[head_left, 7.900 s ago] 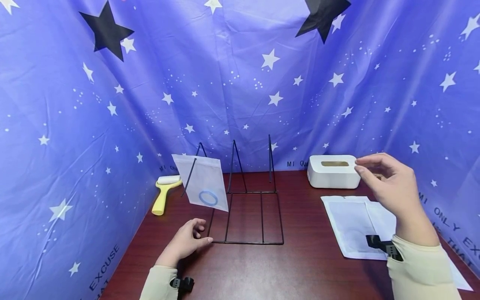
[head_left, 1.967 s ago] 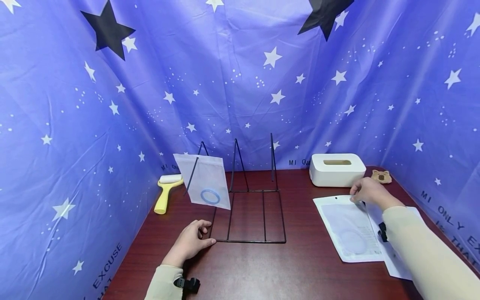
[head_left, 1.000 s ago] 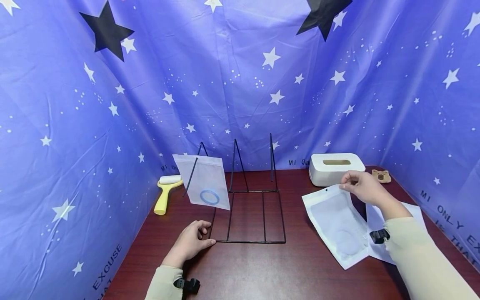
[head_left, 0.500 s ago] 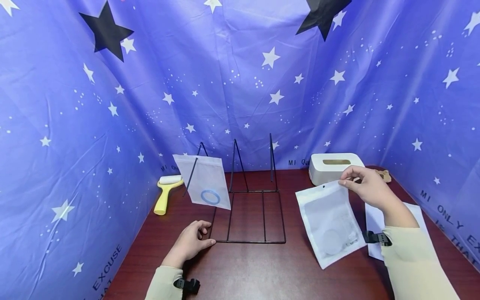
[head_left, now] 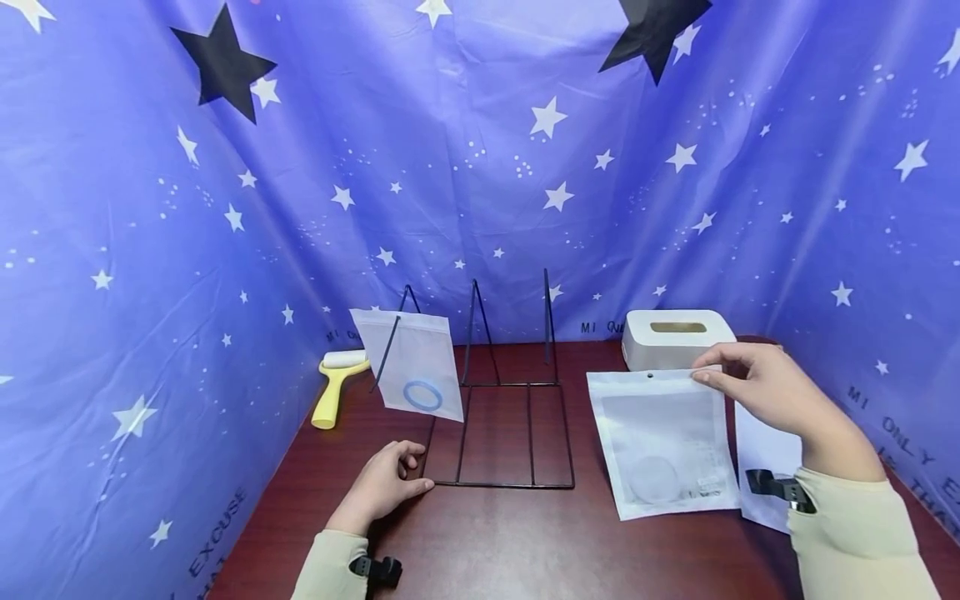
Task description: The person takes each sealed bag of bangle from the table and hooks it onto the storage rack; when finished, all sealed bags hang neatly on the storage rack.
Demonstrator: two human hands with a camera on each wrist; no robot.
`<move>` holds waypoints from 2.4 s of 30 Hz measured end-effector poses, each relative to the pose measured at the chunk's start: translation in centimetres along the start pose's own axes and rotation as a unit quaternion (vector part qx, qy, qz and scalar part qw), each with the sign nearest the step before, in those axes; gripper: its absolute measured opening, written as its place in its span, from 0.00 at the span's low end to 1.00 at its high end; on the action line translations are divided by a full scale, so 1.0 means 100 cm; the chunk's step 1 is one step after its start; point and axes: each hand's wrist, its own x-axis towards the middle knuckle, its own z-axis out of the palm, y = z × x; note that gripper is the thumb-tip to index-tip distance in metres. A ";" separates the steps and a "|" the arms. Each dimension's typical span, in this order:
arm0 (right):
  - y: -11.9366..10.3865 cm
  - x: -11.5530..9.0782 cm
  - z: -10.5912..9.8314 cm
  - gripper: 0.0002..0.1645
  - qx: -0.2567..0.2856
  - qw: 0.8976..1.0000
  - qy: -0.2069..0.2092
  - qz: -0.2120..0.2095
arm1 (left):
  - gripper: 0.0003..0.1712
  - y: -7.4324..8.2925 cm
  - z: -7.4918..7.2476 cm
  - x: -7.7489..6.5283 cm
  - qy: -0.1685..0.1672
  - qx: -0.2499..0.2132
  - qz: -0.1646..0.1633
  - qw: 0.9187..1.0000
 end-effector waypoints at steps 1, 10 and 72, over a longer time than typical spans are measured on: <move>-0.002 -0.002 -0.002 0.07 0.000 1.000 0.001 0.003 | 0.30 0.000 0.000 0.000 -0.002 0.000 0.001 1.000; -0.011 -0.015 -0.025 0.05 -0.026 0.999 0.040 0.024 | 0.29 0.002 0.001 0.000 -0.006 -0.009 -0.006 1.000; -0.085 -0.021 -0.028 0.06 0.235 0.917 0.296 -0.126 | 0.29 0.000 0.002 0.002 0.002 -0.010 -0.009 1.000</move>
